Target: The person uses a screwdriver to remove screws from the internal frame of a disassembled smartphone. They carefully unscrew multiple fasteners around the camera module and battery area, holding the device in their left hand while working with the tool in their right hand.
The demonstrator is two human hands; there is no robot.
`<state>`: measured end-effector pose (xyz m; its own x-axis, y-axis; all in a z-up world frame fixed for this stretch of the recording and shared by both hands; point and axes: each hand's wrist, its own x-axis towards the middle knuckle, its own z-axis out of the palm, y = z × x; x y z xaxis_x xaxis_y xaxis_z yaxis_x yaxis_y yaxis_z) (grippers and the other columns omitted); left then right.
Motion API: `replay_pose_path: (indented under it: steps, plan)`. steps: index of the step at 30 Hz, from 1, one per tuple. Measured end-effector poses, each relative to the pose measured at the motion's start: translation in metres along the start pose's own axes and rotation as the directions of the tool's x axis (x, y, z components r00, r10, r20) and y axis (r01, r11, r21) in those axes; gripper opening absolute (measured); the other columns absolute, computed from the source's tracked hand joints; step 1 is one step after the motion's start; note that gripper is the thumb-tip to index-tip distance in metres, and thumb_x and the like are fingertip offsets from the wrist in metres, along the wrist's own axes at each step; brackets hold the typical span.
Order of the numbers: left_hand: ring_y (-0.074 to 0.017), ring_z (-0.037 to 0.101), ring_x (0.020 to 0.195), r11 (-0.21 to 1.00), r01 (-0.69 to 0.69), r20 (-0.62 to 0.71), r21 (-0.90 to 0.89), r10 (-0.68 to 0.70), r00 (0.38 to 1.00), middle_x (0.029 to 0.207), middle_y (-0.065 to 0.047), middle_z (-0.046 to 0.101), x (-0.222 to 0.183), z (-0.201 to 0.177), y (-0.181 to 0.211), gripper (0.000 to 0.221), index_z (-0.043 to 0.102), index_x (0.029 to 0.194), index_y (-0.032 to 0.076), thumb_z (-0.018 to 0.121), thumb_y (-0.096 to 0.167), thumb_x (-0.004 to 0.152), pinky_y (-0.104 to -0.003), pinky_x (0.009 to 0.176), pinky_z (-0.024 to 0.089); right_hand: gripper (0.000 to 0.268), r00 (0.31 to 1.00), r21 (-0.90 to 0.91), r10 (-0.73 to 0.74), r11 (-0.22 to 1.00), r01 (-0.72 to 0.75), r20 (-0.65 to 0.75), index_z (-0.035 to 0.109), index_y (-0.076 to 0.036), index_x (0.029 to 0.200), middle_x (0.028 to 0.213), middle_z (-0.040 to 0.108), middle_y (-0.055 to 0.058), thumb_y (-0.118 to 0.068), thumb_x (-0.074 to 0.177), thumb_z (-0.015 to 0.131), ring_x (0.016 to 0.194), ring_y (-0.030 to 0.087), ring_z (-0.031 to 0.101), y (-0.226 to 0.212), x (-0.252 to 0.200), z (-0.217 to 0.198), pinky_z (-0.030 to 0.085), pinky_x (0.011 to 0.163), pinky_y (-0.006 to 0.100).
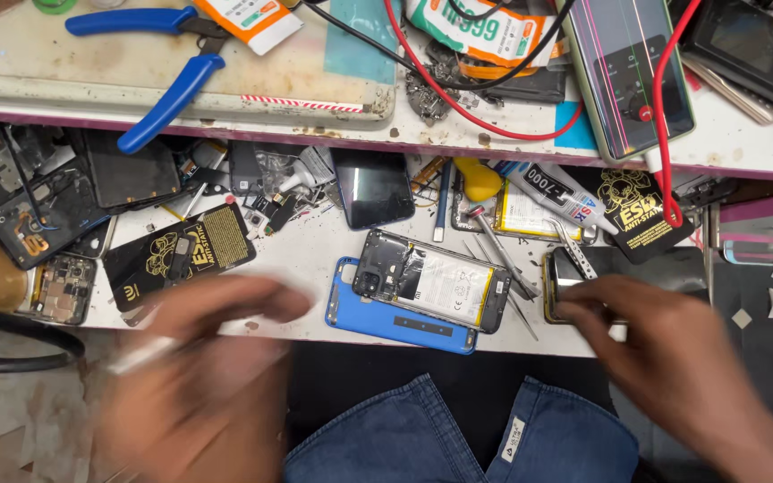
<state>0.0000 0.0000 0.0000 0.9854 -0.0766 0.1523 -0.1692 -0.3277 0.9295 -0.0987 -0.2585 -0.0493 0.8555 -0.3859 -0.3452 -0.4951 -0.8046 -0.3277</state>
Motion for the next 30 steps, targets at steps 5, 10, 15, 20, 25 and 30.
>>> replay_pose_path:
  steps: [5,10,15,20,25,30]
  plan:
    - [-0.0182,0.072,0.085,0.991,0.106,0.343,0.087,-0.13,0.93,0.111,-0.014,0.075,-0.007,0.026,-0.089,0.039,0.057,0.127,-0.005,0.065,0.017,0.095,-0.03,0.066,0.056,0.057,0.973,-0.018,-0.231,0.973,0.231,0.021,0.064,-0.01,0.123,0.105,0.068,0.012,-0.037,0.077,0.083,0.089,0.032,0.072,0.034,0.014,0.053,0.06,0.072,0.047]
    - [-0.0206,0.066,0.059,0.948,0.233,0.381,0.216,-0.301,0.874,0.105,-0.016,0.075,-0.015,0.041,-0.142,0.036,0.056,0.127,-0.002,0.058,0.018,0.097,-0.035,0.053,0.05,0.091,0.954,-0.116,-0.283,0.949,0.293,0.097,0.05,-0.015,0.145,0.116,0.059,0.017,-0.047,0.069,0.089,0.095,0.039,0.067,0.021,0.027,0.063,0.058,0.072,0.051]
    - [-0.0141,0.062,0.059,0.964,0.217,0.372,0.153,-0.259,0.891,0.102,-0.016,0.076,-0.005,0.046,-0.126,0.032,0.058,0.124,-0.004,0.056,0.016,0.099,-0.033,0.05,0.049,0.094,0.949,-0.147,-0.283,0.942,0.302,0.137,0.047,-0.014,0.147,0.122,0.058,0.017,-0.049,0.07,0.088,0.095,0.039,0.068,-0.001,0.034,0.054,0.058,0.075,0.051]
    - [-0.0075,0.049,0.055,0.935,0.334,0.35,0.119,-0.354,0.867,0.092,-0.011,0.078,-0.006,0.049,-0.134,0.028,0.063,0.12,-0.002,0.057,0.015,0.098,-0.028,0.046,0.041,0.098,0.943,-0.148,-0.304,0.935,0.322,0.135,0.048,-0.01,0.145,0.123,0.057,0.019,-0.046,0.062,0.088,0.093,0.039,0.068,0.009,0.038,0.062,0.058,0.073,0.051]
    - [-0.0036,0.048,0.059,0.917,0.399,0.347,0.001,-0.375,0.86,0.095,-0.009,0.075,-0.007,0.05,-0.135,0.024,0.065,0.116,-0.001,0.057,0.014,0.099,-0.024,0.048,0.041,0.092,0.946,-0.146,-0.291,0.939,0.31,0.142,0.056,-0.01,0.14,0.114,0.061,0.014,-0.05,0.065,0.092,0.093,0.034,0.069,0.006,0.04,0.06,0.059,0.072,0.048]
    - [-0.0032,0.053,0.065,0.877,0.468,0.337,-0.108,-0.411,0.847,0.099,-0.008,0.076,-0.002,0.05,-0.123,0.024,0.065,0.114,-0.001,0.056,0.016,0.1,-0.022,0.053,0.044,0.088,0.896,-0.088,-0.444,0.893,0.442,-0.004,0.062,-0.004,0.132,0.112,0.062,0.015,-0.043,0.058,0.09,0.092,0.035,0.068,0.009,0.039,0.056,0.058,0.069,0.049]
